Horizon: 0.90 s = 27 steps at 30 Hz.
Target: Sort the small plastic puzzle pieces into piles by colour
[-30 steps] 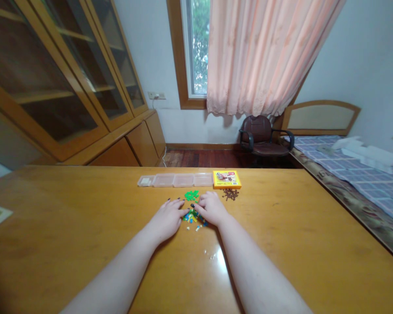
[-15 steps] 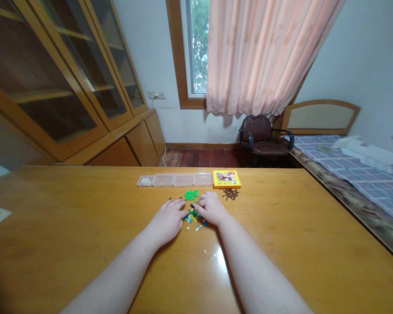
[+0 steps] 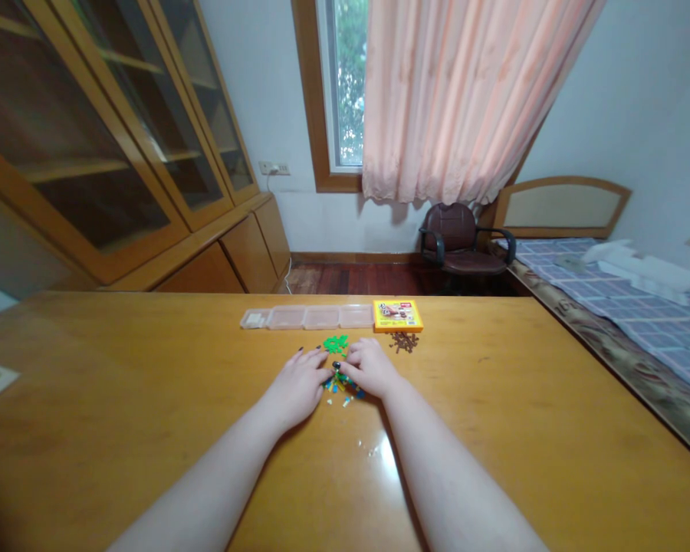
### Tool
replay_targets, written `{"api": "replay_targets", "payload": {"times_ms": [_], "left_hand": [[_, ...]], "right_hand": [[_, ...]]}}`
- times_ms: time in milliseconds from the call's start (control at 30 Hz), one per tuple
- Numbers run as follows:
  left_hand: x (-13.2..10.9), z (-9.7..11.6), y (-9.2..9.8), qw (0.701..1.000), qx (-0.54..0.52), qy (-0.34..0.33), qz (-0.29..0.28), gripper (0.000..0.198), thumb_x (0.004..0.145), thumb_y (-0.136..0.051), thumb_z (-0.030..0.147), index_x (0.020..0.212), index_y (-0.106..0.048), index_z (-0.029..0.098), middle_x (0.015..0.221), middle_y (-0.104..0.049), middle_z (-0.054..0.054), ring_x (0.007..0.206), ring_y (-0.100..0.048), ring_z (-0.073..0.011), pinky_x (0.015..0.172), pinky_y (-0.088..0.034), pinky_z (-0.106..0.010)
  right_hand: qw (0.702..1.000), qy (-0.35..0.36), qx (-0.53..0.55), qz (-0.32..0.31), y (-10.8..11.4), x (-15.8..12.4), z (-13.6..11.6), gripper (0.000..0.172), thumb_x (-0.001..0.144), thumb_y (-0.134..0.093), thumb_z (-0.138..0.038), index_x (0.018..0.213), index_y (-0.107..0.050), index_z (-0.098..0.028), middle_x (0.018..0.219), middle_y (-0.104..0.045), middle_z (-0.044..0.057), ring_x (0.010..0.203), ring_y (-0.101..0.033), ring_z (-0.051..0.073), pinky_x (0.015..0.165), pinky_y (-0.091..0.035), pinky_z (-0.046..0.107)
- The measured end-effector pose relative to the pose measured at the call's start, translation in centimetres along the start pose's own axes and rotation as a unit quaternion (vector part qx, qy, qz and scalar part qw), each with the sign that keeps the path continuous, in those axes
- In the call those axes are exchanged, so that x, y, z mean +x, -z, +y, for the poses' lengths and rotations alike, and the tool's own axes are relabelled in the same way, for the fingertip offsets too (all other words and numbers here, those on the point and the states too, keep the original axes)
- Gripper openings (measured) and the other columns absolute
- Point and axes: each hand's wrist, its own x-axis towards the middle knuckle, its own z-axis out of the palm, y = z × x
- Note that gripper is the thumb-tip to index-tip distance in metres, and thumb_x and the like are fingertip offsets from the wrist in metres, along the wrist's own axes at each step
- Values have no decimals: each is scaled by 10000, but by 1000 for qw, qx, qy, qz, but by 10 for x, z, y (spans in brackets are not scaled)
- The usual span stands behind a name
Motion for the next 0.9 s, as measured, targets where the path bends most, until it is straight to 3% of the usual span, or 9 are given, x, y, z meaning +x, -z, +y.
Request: {"api": "replay_targets", "payload": {"times_ms": [133, 467, 700, 900], "left_hand": [[0, 2, 2, 1000, -3, -17, 1, 284, 832, -483, 179, 1019, -692, 222, 1305, -540, -83, 1280, -401, -257, 1114, -228, -471], [3, -2, -1, 1000, -1, 15, -2, 329, 822, -480, 150, 1088, -664, 210, 1304, -535, -112, 1265, -416, -271, 1086, -270, -490], [0, -2, 1, 1000, -8, -16, 6, 289, 824, -498, 170, 1012, -701, 253, 1290, -548, -74, 1265, -414, -252, 1101, -247, -471], [3, -6, -4, 1000, 0, 3, 10, 310, 817, -499, 157, 1044, -691, 243, 1290, -548, -90, 1260, -422, -265, 1087, -271, -485]], "right_hand": [[1000, -21, 0, -1, 1, 1, 0, 429, 932, -440, -390, 634, -669, -184, 671, -589, 20, 712, -481, 145, 717, -306, 298], [995, -86, -21, 35, -2, 1, 3, 407, 933, -436, -372, 671, -673, -170, 697, -594, 35, 715, -492, 152, 690, -294, 298], [999, -20, 15, 26, -1, 1, 3, 389, 937, -431, -371, 708, -697, -205, 675, -573, 21, 716, -482, 154, 706, -304, 302], [1000, -12, 24, 9, -3, 1, 3, 379, 923, -469, -374, 669, -692, -204, 690, -593, 20, 728, -487, 150, 715, -309, 299]]}}
